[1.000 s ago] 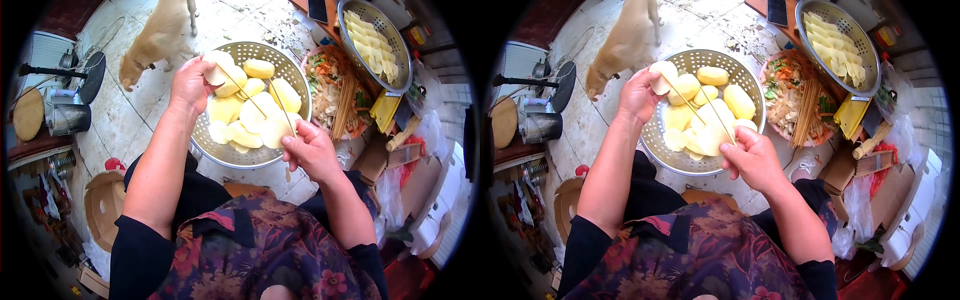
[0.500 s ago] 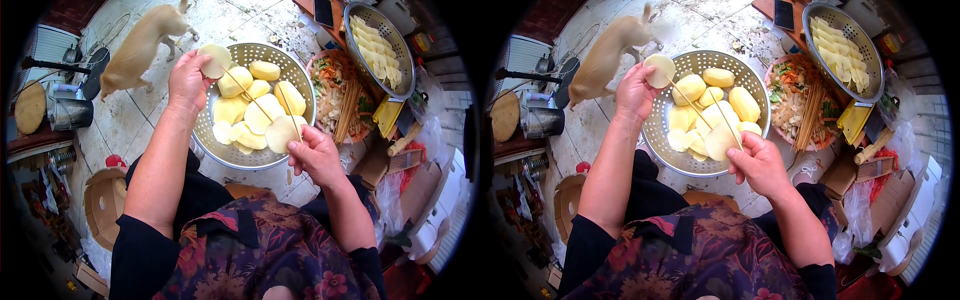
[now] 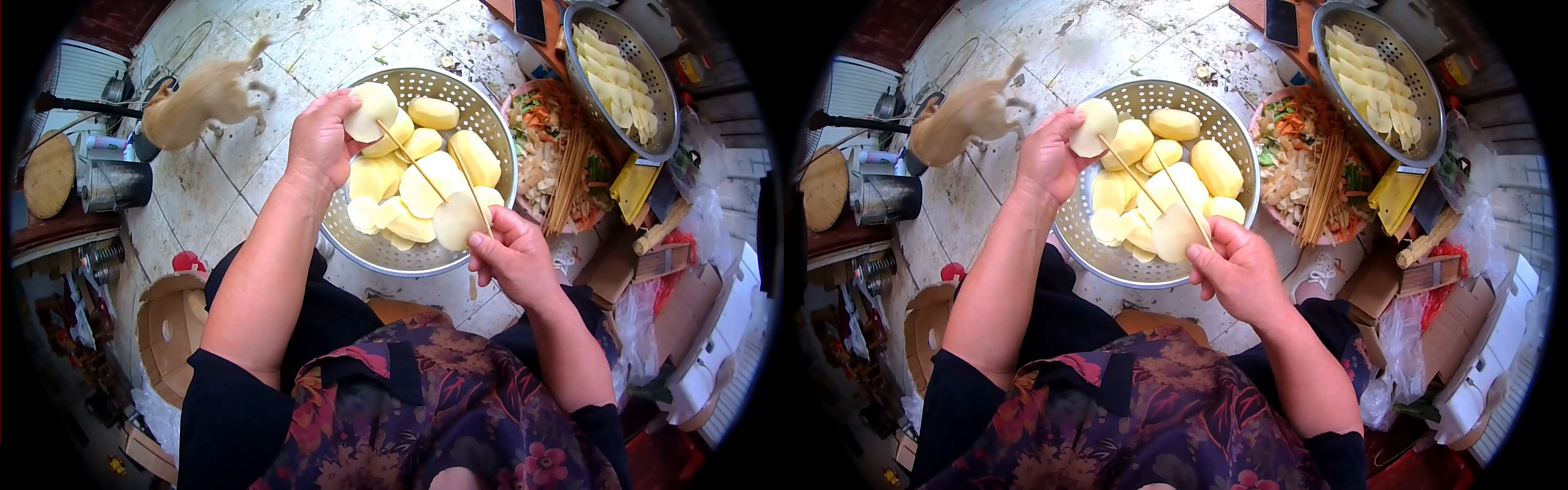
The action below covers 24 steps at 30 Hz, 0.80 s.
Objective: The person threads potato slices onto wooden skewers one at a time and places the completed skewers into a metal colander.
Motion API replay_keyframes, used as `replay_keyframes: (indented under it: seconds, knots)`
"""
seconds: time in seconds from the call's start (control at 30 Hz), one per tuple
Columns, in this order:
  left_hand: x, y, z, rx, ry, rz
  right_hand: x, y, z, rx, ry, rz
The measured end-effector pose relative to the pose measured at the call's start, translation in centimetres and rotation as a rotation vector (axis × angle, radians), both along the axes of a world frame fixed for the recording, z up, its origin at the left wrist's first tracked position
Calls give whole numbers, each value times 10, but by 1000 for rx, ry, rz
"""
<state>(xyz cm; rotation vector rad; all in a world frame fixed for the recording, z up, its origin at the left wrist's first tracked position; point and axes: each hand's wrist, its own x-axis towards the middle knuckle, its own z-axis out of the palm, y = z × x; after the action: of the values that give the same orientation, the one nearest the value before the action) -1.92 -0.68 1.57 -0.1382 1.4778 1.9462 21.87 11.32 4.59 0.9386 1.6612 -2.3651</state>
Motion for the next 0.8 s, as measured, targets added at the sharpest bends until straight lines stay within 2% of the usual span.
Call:
replay_keyframes:
  seconds: [0.13, 0.23, 0.3, 0.37, 0.47, 0.73, 0.8]
  knots:
    - [0, 0, 8, -14, 59, -14, 0, 0, -1, -21, 7, 9]
    - [2, 0, 15, -68, 6, -137, -1, 0, -3, -28, 9, -10]
    - [11, 3, 17, -177, -26, -279, -2, 1, -3, -31, 8, -34]
    - [23, 5, 11, -172, -63, -343, -4, 2, -3, -61, 1, -70]
    - [43, 9, 10, -168, -147, -590, -8, 4, -6, -91, -7, -110]
    - [40, 14, 2, -169, -146, -506, -9, 8, -3, -80, -23, -152]
    - [34, 15, -4, -336, 45, -429, -9, 11, -1, -55, -6, -202]
